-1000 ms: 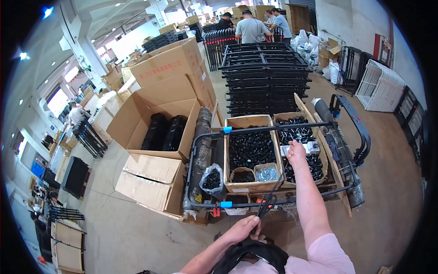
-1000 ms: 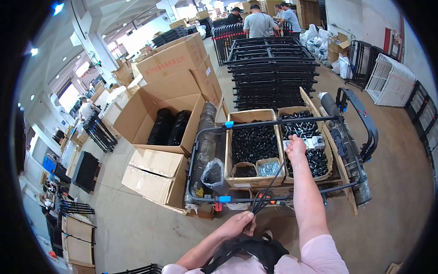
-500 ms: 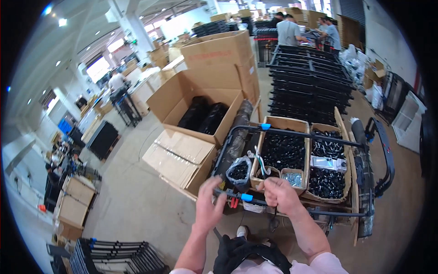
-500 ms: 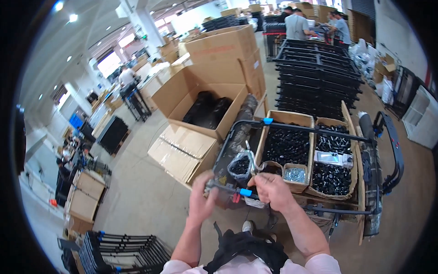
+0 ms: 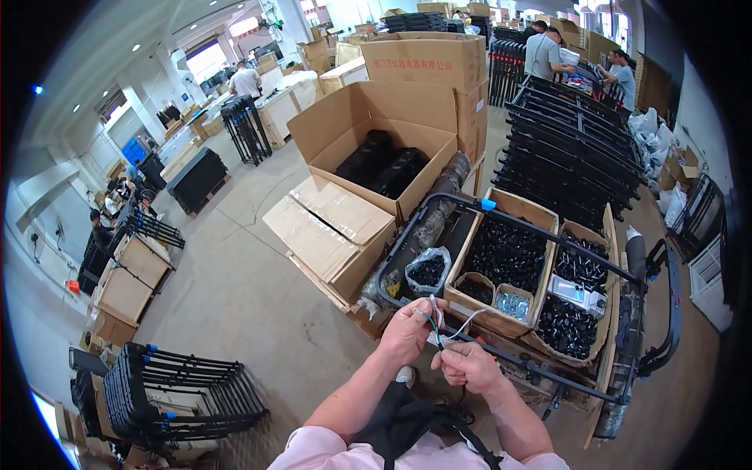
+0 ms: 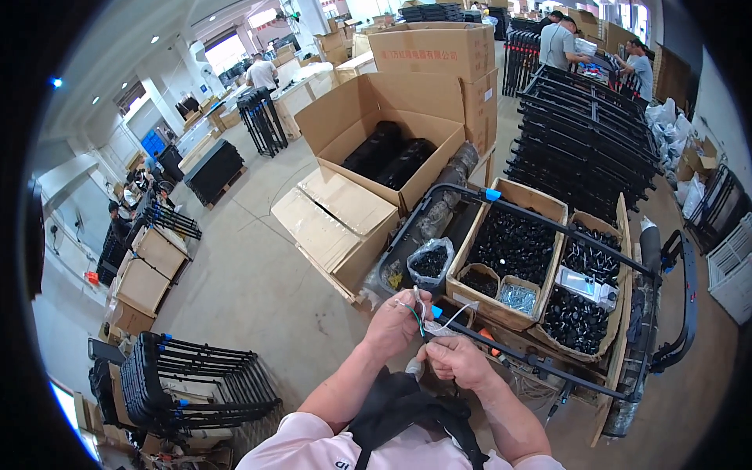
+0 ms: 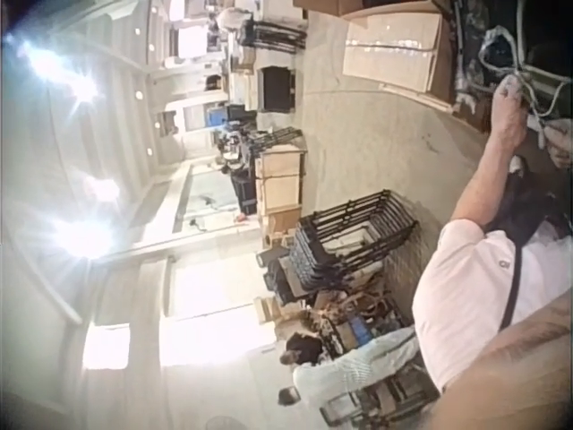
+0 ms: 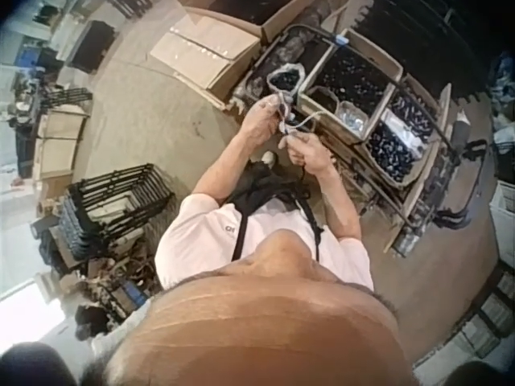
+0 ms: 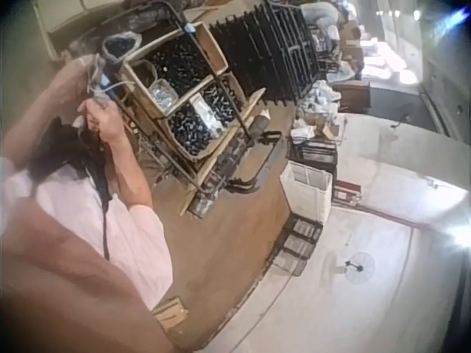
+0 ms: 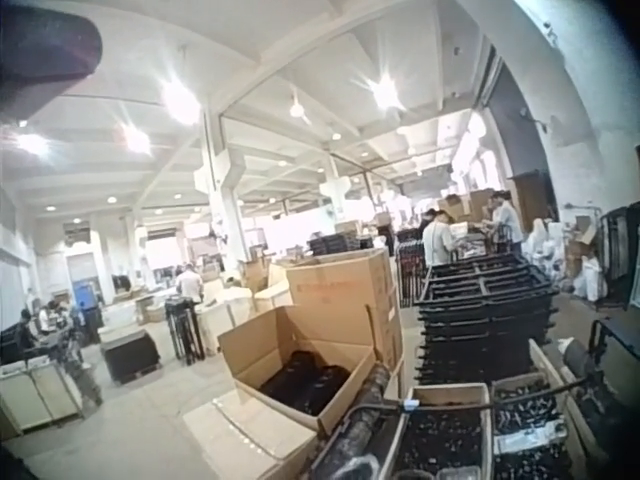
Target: Assemble a plastic housing component using an electric screwdriver and organize bundles of wire harnesses.
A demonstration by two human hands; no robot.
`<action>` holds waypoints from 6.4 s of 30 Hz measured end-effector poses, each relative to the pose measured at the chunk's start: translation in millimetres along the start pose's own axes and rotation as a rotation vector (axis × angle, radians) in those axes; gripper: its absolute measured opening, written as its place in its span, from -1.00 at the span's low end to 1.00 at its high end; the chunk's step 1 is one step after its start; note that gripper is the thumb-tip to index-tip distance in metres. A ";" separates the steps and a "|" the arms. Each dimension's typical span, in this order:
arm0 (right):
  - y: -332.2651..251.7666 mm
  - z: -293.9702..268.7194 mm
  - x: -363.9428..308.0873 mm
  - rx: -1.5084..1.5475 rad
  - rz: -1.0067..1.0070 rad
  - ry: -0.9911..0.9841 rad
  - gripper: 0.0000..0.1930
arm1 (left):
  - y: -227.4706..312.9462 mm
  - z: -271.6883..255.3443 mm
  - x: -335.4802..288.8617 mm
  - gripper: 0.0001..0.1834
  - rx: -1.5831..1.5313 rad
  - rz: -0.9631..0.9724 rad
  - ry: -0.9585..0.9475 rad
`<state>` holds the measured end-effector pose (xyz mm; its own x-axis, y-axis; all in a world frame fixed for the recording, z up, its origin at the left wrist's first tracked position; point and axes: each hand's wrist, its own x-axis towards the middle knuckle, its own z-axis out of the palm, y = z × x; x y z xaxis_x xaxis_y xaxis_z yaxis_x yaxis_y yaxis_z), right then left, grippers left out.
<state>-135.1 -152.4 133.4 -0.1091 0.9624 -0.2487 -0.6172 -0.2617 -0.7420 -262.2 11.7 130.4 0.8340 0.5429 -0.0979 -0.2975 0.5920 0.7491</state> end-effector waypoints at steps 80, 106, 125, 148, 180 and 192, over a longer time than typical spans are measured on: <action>153.7 -45.8 202.1 -0.751 0.170 0.543 -0.62 | -47.9 -236.8 51.5 -0.73 0.419 -0.399 0.324; 170.3 -41.7 218.5 -0.706 0.083 0.636 -0.63 | -47.5 -248.5 64.9 -0.69 0.231 -0.505 0.391; 155.0 -32.7 228.2 -0.497 0.222 0.677 -0.65 | -45.1 -270.1 59.5 -0.68 0.267 -0.495 0.258; 108.0 -13.2 267.1 -1.250 0.331 0.756 -0.63 | -51.8 -342.5 16.3 -0.66 0.856 -0.508 -0.433; 61.7 -163.0 330.0 -0.210 -0.257 1.115 -0.68 | -25.5 -294.3 -15.8 -0.62 0.950 -0.421 0.074; -5.1 -168.3 325.0 0.113 -0.218 0.557 -0.74 | -42.8 -226.7 33.2 -0.68 0.740 -0.309 0.337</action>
<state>-36.3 149.5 -48.4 0.4340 0.8024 -0.4097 -0.6619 -0.0246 -0.7492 -327.1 139.4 -53.4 0.6109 0.6382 -0.4684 0.3956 0.2665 0.8789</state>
